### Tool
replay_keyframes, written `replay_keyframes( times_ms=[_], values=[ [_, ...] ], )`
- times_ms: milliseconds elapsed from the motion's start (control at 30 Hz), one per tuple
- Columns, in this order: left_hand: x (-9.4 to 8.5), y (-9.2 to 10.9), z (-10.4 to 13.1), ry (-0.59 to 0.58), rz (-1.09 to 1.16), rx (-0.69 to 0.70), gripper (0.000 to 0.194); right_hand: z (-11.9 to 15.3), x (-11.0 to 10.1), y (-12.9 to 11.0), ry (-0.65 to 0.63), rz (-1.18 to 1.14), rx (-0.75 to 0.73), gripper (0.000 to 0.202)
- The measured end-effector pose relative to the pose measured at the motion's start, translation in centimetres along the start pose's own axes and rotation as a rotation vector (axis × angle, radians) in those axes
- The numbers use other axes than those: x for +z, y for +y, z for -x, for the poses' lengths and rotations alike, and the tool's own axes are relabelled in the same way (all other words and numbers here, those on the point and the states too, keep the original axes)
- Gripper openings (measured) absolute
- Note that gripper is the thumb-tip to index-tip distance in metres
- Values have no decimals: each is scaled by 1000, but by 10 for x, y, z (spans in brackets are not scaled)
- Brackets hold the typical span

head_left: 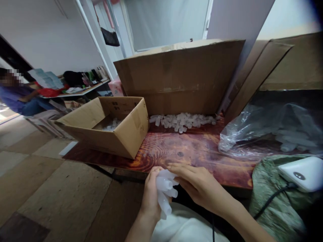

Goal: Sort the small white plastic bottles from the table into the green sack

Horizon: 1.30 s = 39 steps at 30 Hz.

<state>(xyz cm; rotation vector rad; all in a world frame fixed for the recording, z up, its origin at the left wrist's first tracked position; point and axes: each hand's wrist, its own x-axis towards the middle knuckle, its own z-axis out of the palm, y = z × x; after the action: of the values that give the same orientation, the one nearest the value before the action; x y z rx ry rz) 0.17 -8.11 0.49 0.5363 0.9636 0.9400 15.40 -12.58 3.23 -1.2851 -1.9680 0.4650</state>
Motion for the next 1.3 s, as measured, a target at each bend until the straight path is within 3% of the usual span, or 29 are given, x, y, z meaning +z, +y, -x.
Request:
replay_keyframes(
  times_ms=[167, 367, 500, 633, 800, 967, 1133, 1300],
  values=[
    [5, -4, 5, -42, 7, -28, 22, 9, -7, 0, -70, 123, 54, 34],
    [2, -10, 5, -111, -45, -71, 20, 20, -15, -1, -152, 247, -68, 41],
    [2, -14, 6, -138, -97, -39, 19, 25, -16, 1, -148, 347, -14, 23],
    [6, -17, 8, -164, -102, -96, 18, 31, -21, 2, -113, 414, 140, 35],
    [9, -17, 9, -182, -100, -162, 20, 38, -39, -6, -284, 380, 146, 46],
    [7, -18, 11, -169, -90, -206, 23, 42, -53, -11, -283, 408, 123, 54],
    [4, -18, 12, -149, -55, -245, 26, 38, -57, -15, -231, 432, 134, 36],
    [6, -14, 17, -157, -56, -298, 27, 35, -39, -17, -292, 481, 32, 25]
  ],
)
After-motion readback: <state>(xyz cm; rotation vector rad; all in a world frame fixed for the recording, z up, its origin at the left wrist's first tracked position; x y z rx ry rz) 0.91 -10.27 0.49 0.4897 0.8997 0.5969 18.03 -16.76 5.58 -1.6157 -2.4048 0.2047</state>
